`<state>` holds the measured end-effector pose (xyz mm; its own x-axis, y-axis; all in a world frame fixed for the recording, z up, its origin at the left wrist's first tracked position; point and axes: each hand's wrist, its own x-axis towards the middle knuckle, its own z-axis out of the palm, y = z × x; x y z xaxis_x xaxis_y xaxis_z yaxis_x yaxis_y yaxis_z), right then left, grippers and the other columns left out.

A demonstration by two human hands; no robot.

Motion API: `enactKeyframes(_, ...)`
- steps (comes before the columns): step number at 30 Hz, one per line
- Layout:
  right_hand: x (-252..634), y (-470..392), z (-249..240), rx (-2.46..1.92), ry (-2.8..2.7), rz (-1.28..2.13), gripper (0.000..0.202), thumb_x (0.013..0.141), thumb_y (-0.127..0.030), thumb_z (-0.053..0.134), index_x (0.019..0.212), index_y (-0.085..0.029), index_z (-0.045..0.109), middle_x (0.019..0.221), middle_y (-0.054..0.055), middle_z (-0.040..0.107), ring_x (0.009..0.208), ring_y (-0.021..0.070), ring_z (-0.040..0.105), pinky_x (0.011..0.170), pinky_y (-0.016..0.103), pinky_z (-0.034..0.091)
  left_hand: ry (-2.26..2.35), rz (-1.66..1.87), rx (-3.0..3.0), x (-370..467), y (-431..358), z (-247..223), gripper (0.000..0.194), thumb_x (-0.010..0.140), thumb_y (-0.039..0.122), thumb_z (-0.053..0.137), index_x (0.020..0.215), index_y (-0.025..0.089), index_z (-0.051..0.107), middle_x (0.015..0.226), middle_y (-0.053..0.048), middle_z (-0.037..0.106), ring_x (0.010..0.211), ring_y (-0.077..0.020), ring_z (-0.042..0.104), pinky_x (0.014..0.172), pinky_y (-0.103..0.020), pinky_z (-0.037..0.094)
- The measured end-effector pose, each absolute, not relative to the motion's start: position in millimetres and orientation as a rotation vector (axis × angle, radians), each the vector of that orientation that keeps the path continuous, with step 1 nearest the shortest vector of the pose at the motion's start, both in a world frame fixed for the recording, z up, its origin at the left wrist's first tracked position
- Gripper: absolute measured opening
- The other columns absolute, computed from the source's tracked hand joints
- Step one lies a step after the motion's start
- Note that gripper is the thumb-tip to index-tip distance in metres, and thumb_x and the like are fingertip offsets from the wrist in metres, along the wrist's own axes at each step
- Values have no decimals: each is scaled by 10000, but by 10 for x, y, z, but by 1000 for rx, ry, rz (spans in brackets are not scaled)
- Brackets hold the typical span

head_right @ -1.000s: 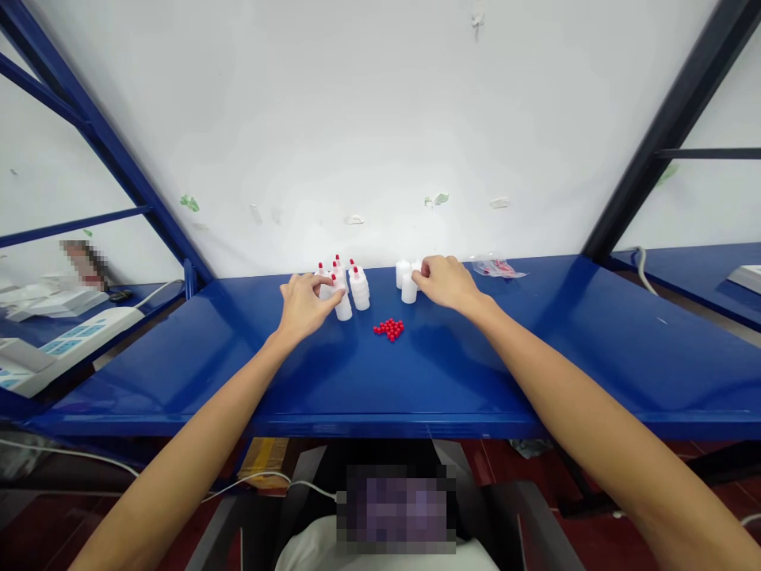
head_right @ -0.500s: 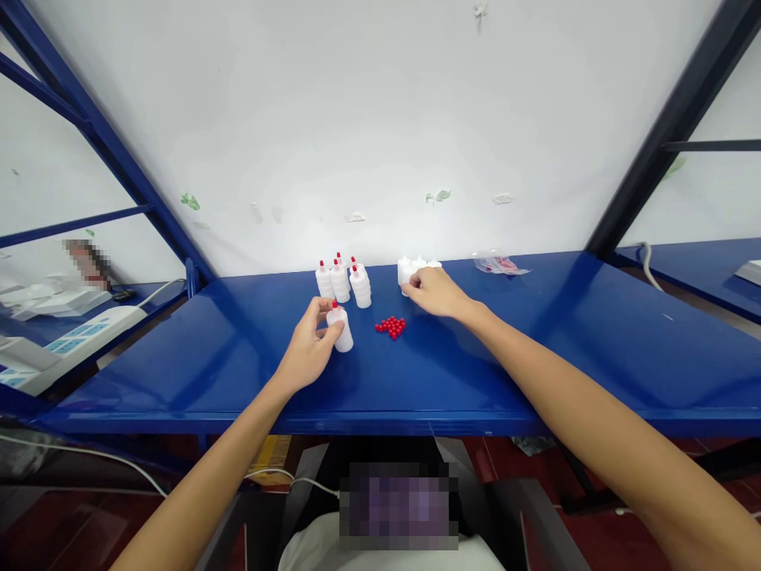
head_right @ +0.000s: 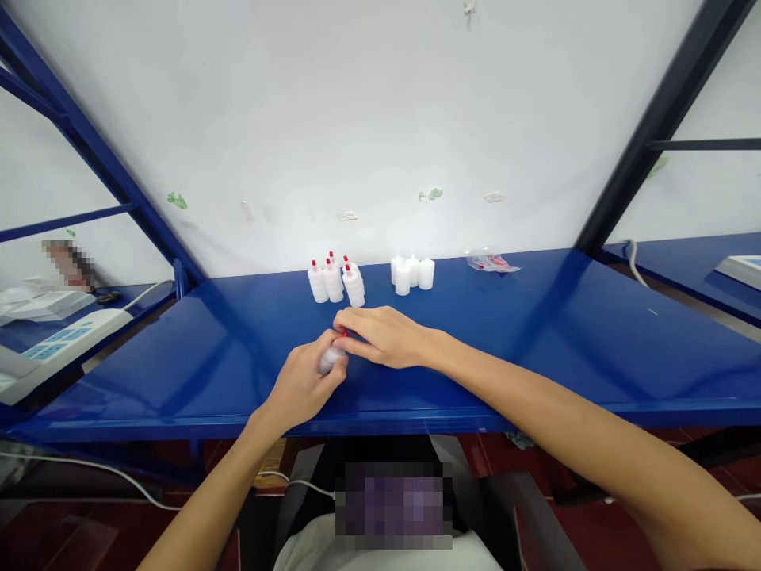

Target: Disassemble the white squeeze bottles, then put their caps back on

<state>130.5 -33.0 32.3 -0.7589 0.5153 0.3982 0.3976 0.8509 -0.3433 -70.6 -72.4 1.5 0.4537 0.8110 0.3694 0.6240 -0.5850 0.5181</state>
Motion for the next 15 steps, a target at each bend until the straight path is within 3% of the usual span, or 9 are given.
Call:
enactKeyframes(6,1227,-370,275,-582,-2571,218,296,1046,-343,292,830,-208,442,791,20,521,666,146,425,655,288,350,1194,812,2496,-765,-749,-20,141,965,304,431,860,215,460,750,21,563,639,-146,495,621,-266,345)
enactKeyframes(11,1381,-252,334,-730,-2406,375,370,1048,-383,268,720,-227,334,642,-21,429,578,130,380,607,288,321,1265,822,2590,-830,-785,-20,197,968,269,427,1138,232,518,985,-26,625,836,-184,594,739,-289,405)
enactKeyframes(15,1732,-5,369,-1068,-2433,264,311,1027,-406,304,805,-217,414,727,16,520,657,163,470,641,306,340,1253,883,2372,-822,-762,-9,213,989,312,420,1182,236,466,830,21,611,696,-147,556,681,-264,392)
